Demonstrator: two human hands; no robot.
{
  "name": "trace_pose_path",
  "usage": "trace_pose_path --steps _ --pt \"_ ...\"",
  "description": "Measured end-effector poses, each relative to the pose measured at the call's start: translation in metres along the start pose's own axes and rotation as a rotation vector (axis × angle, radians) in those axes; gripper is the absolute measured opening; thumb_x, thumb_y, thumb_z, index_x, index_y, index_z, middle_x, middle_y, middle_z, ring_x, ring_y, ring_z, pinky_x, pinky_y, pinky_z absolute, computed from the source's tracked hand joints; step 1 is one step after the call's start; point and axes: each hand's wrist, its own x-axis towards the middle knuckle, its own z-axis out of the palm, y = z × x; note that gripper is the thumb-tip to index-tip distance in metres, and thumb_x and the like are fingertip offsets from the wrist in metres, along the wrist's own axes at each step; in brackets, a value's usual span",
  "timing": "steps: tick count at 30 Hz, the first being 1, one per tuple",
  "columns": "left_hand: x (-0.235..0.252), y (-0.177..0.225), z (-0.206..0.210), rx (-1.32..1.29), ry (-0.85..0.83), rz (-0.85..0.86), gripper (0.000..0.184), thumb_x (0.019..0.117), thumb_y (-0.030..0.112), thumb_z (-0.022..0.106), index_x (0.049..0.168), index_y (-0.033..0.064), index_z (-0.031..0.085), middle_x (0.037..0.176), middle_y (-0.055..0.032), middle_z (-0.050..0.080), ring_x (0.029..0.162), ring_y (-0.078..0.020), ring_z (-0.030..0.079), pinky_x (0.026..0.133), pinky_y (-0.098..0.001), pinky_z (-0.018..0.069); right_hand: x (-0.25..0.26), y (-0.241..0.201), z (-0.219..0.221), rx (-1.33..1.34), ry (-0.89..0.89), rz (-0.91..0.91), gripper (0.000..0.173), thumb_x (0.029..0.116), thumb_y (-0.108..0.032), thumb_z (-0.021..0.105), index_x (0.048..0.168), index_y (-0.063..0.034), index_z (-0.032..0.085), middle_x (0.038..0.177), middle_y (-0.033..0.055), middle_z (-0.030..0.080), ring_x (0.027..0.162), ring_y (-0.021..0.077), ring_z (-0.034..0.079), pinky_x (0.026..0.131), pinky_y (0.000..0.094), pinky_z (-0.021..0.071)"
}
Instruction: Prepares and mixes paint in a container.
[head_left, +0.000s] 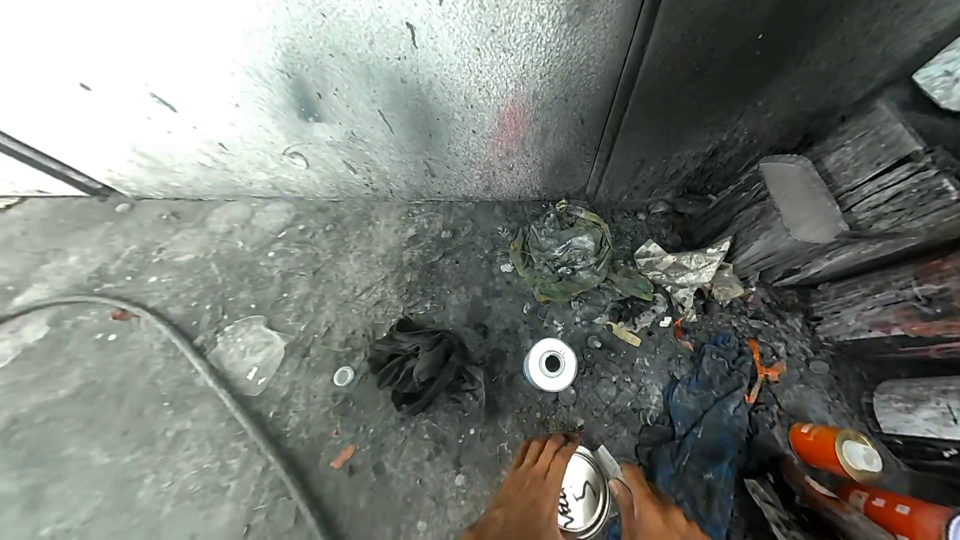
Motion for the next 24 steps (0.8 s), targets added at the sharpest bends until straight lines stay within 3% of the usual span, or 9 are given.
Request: trace_pose_path --steps 7,11,13,15,17,20,24 --pt "0.011 -0.002 -0.022 -0.001 -0.228 0.048 0.107 0.0644 0.053 0.089 0.156 0.0229 0.042 0.154 -0.0168 0.045 0.141 -0.0405 0.043 0.112 -0.0653 0.0351 0.004 -0.002 -0.008 -0.072 -0.065 -0.015 0.039 0.1068 -0.037 0.047 0.135 -0.0181 0.066 0.103 0.0175 0.075 0.086 0.0408 0.073 0.068 0.0599 0.0562" --pt "0.013 0.016 -0.025 -0.043 -0.342 -0.062 0.111 0.0682 0.036 0.089 0.162 0.0219 0.030 0.165 -0.0135 0.030 0.150 -0.0425 0.030 0.111 -0.0711 0.0308 0.005 0.003 -0.011 -0.105 -0.075 -0.067 0.039 0.1060 -0.036 0.049 0.135 -0.0166 0.066 0.103 0.0181 0.075 0.086 0.0422 0.073 0.068 0.0606 0.0565" --pt "0.008 0.023 -0.009 -0.027 -0.200 -0.111 0.110 0.0676 0.050 0.086 0.160 0.0192 0.035 0.164 -0.0101 0.035 0.147 -0.0399 0.036 0.109 -0.0647 0.0384 0.010 0.015 -0.008 -0.016 -0.105 -0.069 0.042 0.1057 -0.042 0.048 0.133 -0.0168 0.067 0.100 0.0174 0.076 0.088 0.0416 0.074 0.072 0.0624 0.0564" --pt "0.005 0.021 0.014 0.097 0.092 -0.074 0.104 0.0646 0.073 0.079 0.149 0.0176 0.054 0.149 -0.0094 0.056 0.133 -0.0355 0.054 0.098 -0.0552 0.0517 0.023 0.035 0.002 0.188 -0.160 -0.094 0.044 0.1039 -0.047 0.050 0.130 -0.0163 0.069 0.098 0.0161 0.076 0.090 0.0393 0.074 0.077 0.0644 0.0553" --pt "0.006 0.014 0.025 0.188 0.238 -0.011 0.099 0.0635 0.079 0.074 0.141 0.0178 0.061 0.139 -0.0089 0.064 0.125 -0.0314 0.061 0.093 -0.0485 0.0560 0.038 0.054 0.018 0.439 -0.229 -0.120 0.045 0.1023 -0.046 0.055 0.127 -0.0116 0.069 0.097 0.0143 0.075 0.085 0.0330 0.073 0.079 0.0601 0.0562" --pt "0.009 0.009 0.025 0.199 0.273 0.030 0.098 0.0613 0.076 0.077 0.138 0.0158 0.062 0.134 -0.0107 0.066 0.122 -0.0311 0.063 0.091 -0.0475 0.0574 0.050 0.067 0.042 0.783 -0.282 -0.170 0.040 0.1024 -0.036 0.060 0.124 -0.0028 0.067 0.088 0.0128 0.071 0.063 0.0222 0.066 0.060 0.0455 0.0572" --pt "0.011 0.005 0.025 0.262 0.258 0.075 0.101 0.0597 0.077 0.075 0.138 0.0149 0.061 0.133 -0.0107 0.066 0.120 -0.0294 0.063 0.090 -0.0448 0.0573 0.060 0.075 0.048 0.961 -0.388 -0.210 0.033 0.1021 -0.027 0.061 0.122 -0.0014 0.066 0.081 0.0084 0.069 0.052 0.0148 0.059 0.048 0.0350 0.0525"
